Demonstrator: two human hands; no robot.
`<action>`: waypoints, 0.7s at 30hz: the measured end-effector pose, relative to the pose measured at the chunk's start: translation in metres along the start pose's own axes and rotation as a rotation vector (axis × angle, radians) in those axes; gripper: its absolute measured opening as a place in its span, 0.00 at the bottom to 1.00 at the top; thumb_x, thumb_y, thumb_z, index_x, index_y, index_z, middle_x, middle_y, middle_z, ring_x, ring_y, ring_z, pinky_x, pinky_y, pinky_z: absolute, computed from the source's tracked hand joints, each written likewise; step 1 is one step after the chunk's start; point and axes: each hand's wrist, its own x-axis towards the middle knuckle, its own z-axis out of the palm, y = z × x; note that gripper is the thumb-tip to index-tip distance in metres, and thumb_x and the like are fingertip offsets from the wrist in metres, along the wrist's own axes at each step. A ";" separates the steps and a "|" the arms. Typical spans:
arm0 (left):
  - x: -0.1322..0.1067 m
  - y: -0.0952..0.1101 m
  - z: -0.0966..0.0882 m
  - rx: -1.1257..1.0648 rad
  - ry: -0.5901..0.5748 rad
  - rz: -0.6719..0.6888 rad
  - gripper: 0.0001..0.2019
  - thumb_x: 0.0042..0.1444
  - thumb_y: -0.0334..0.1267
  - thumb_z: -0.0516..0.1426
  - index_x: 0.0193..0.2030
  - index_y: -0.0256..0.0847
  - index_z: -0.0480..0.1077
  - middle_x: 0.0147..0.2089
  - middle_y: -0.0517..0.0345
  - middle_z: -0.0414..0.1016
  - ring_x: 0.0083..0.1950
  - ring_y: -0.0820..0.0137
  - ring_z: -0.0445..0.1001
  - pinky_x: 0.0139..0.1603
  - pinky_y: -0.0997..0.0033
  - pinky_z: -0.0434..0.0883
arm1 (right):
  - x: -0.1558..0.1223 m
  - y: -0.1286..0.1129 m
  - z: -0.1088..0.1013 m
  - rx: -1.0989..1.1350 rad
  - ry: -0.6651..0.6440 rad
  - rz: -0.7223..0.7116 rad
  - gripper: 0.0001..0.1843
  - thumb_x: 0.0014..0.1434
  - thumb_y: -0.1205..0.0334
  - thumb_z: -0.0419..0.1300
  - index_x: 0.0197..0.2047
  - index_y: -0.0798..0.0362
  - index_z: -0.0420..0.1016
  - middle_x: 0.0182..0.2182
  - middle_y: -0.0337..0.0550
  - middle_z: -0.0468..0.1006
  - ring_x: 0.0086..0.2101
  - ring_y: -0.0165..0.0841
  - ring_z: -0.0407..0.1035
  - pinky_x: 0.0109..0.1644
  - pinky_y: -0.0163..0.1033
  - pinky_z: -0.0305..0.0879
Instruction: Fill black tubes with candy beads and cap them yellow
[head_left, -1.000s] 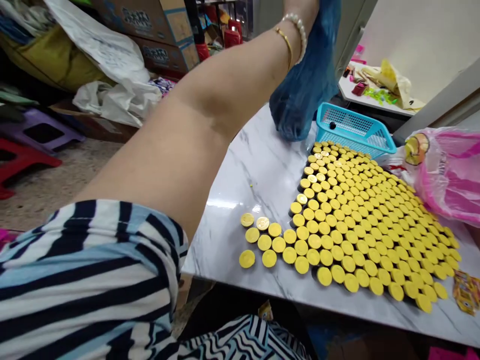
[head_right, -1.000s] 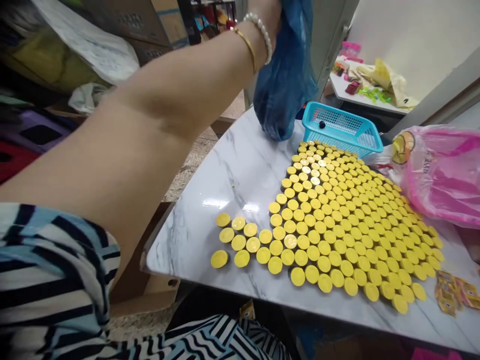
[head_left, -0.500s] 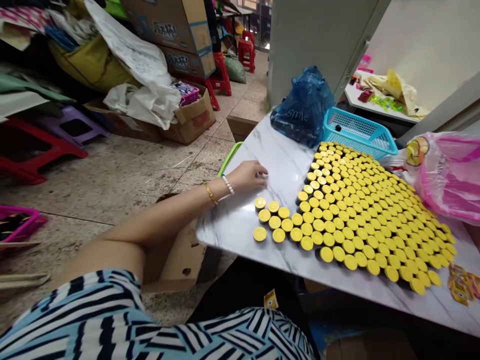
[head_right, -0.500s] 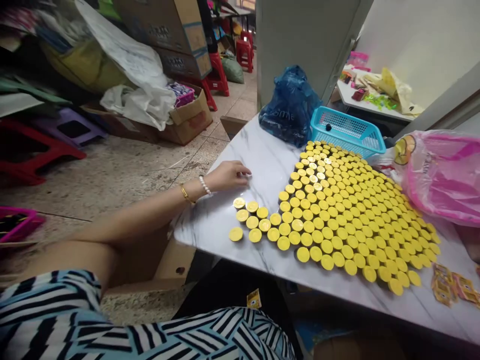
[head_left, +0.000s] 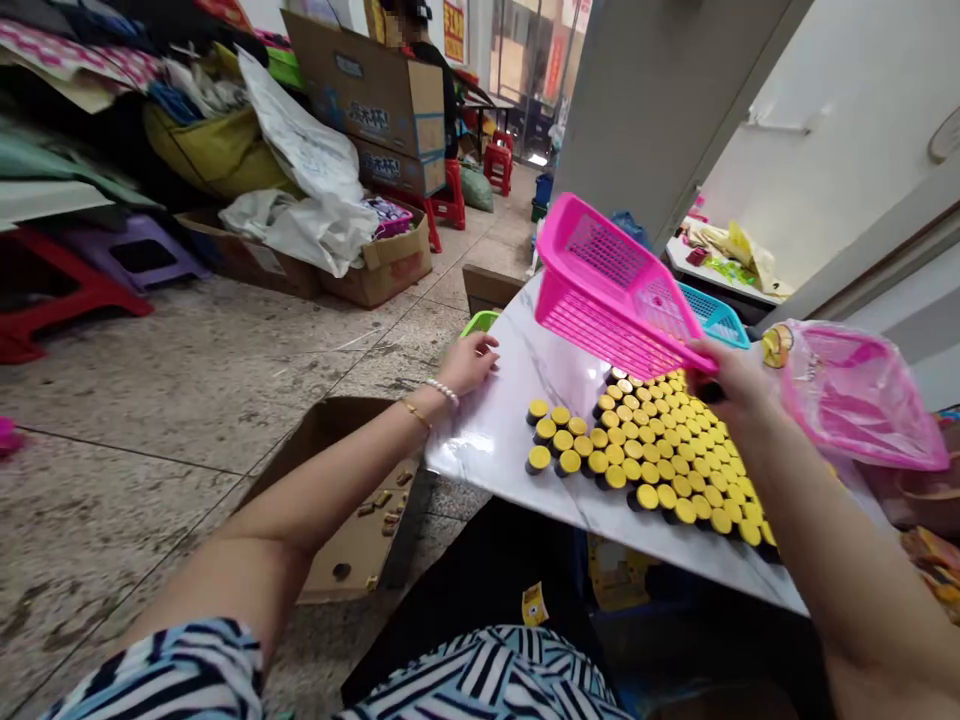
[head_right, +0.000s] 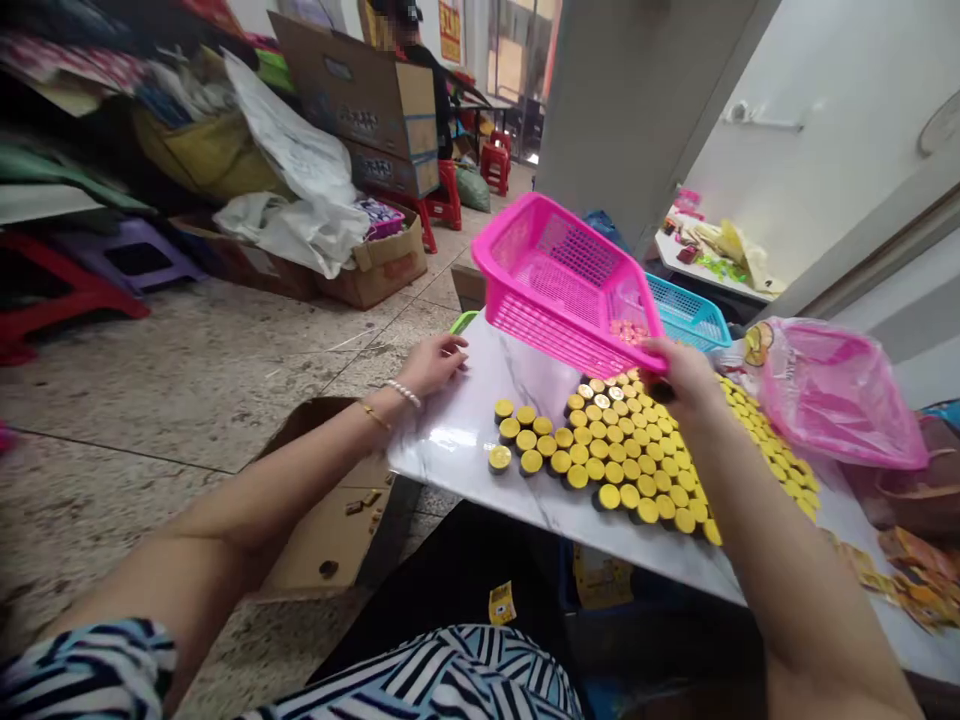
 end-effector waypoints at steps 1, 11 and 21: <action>-0.003 -0.001 -0.011 -0.041 0.042 -0.022 0.15 0.59 0.36 0.56 0.52 0.36 0.71 0.33 0.55 0.77 0.28 0.71 0.76 0.32 0.72 0.73 | 0.015 0.003 0.026 0.012 0.001 0.005 0.13 0.62 0.64 0.62 0.26 0.53 0.70 0.16 0.37 0.67 0.18 0.26 0.61 0.20 0.34 0.58; -0.017 0.028 -0.039 -0.390 0.021 0.047 0.26 0.53 0.35 0.62 0.60 0.35 0.75 0.30 0.59 0.76 0.25 0.76 0.72 0.27 0.75 0.72 | 0.028 0.056 0.096 -0.023 -0.239 0.250 0.26 0.67 0.39 0.58 0.38 0.56 0.75 0.27 0.52 0.81 0.19 0.31 0.68 0.18 0.35 0.59; -0.028 0.011 -0.009 -0.121 0.008 0.247 0.26 0.52 0.30 0.65 0.59 0.48 0.77 0.28 0.69 0.79 0.24 0.81 0.69 0.29 0.79 0.70 | -0.007 0.077 0.022 0.214 -0.359 0.405 0.30 0.70 0.37 0.51 0.44 0.57 0.78 0.41 0.57 0.84 0.26 0.33 0.74 0.18 0.33 0.54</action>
